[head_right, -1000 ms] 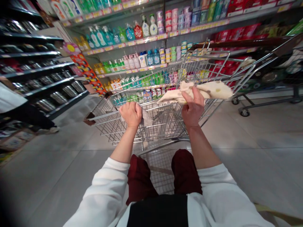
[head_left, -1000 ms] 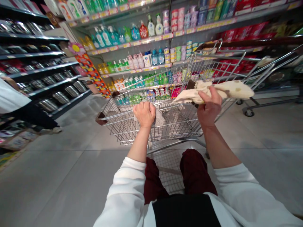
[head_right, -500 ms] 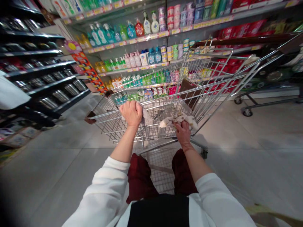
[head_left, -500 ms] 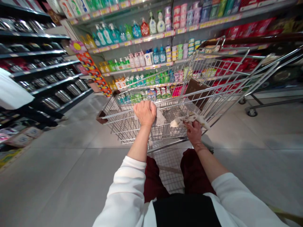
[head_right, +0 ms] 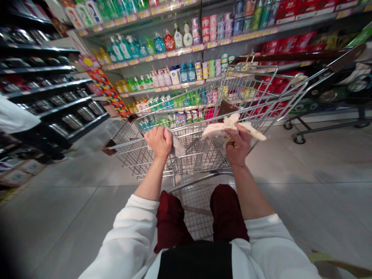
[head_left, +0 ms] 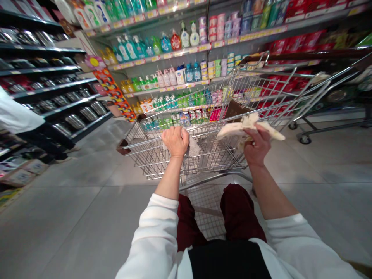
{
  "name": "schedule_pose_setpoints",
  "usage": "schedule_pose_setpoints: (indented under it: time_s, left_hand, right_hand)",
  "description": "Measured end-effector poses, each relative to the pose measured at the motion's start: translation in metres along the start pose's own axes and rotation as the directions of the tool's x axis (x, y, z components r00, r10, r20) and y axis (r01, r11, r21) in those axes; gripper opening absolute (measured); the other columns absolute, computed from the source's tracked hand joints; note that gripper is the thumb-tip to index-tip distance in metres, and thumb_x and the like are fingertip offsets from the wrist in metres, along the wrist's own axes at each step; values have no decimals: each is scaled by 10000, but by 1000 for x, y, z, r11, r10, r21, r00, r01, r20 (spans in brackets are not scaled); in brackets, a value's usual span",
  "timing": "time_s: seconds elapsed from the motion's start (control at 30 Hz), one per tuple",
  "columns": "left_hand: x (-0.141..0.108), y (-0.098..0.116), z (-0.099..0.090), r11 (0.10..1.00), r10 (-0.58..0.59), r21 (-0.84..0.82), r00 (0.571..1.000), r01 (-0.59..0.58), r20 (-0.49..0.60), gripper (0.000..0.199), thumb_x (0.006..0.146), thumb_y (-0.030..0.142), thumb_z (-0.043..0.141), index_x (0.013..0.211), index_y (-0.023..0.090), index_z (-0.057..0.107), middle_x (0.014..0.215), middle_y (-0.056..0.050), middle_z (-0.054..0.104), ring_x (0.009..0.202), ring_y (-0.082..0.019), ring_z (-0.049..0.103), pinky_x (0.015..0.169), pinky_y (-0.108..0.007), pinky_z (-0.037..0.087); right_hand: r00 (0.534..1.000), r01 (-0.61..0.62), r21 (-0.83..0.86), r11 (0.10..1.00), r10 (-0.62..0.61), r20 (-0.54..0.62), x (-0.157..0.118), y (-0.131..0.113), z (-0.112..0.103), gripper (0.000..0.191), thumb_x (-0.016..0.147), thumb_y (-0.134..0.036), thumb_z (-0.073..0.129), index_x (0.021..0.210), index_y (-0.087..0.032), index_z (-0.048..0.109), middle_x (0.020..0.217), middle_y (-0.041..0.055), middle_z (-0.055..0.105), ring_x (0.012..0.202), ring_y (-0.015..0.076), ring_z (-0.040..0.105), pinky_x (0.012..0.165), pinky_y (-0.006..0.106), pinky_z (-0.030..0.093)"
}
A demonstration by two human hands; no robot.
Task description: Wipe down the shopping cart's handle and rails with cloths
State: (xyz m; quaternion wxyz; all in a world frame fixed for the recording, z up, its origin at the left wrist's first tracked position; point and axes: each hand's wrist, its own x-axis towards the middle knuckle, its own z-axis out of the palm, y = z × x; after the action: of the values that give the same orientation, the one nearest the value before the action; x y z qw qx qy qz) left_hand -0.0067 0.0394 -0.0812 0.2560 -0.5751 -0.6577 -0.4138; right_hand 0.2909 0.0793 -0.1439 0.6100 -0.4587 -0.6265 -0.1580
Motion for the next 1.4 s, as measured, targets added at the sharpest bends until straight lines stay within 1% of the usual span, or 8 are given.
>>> schedule_pose_setpoints:
  time_s: [0.17,0.4,0.6,0.73,0.93,1.1,1.27,1.4]
  left_hand:
    - [-2,-6,-5,1000,20,4,1000,-20,-19,253,973,324,415,799,251,584,833,-74,600,901,-262,527,945,-431,337]
    - [-5,-14,-12,998,37,48,999,-35,-40,242,968,312,416,789,253,569,829,-68,590,886,-256,520,892,-415,340]
    - [-3,-16,-11,1000,20,25,999,-19,-29,239,968,316,419,774,255,545,828,-65,581,895,-255,515,910,-420,334]
    - [-2,-14,-11,1000,10,22,1000,-10,-14,235,966,309,413,776,255,539,827,-67,581,897,-259,517,917,-429,332]
    - [-3,-14,-11,1000,3,4,1000,-3,-12,240,967,316,412,773,256,539,833,-70,580,905,-261,521,926,-430,334]
    - [-3,-13,-11,1000,4,-4,1000,-4,-17,239,965,316,413,777,257,549,829,-71,581,898,-264,515,931,-439,334]
    - [-4,-12,-11,999,34,35,998,-32,-59,234,967,303,421,775,259,547,815,-60,586,880,-249,519,910,-413,350]
    - [-4,-13,-9,999,36,42,997,-33,-69,231,965,301,425,767,262,537,809,-56,582,878,-247,520,908,-408,353]
  right_hand:
    - [999,44,-82,996,-46,-15,26,-1,1,475,749,-77,476,1091,-249,759,1273,102,642,1235,267,571,1078,489,466]
    - [962,7,-131,991,29,273,-76,13,13,361,742,-113,530,957,-243,789,888,86,567,971,249,542,932,421,506]
    - [916,-14,-143,990,69,395,-116,8,11,398,768,-96,543,1015,-251,814,974,111,606,1001,267,544,938,421,506]
    - [916,-19,-83,996,51,398,-97,8,6,450,719,-79,544,1039,-259,805,1009,88,648,1015,251,585,950,414,528]
    - [997,64,15,998,-63,-44,-6,1,-16,460,758,-93,511,1115,-233,765,1261,105,626,1196,278,586,1059,480,483]
    - [991,119,-85,989,-124,-59,46,10,-12,468,846,-160,495,1262,-228,699,1433,134,535,1300,334,518,1094,565,423]
    - [999,40,-158,987,-39,7,-12,34,6,403,766,-135,503,1083,-201,742,1306,152,595,1238,318,542,1066,521,460]
    - [959,2,-150,989,41,280,-82,40,6,367,724,-113,522,987,-197,764,1144,155,643,1116,298,582,992,474,509]
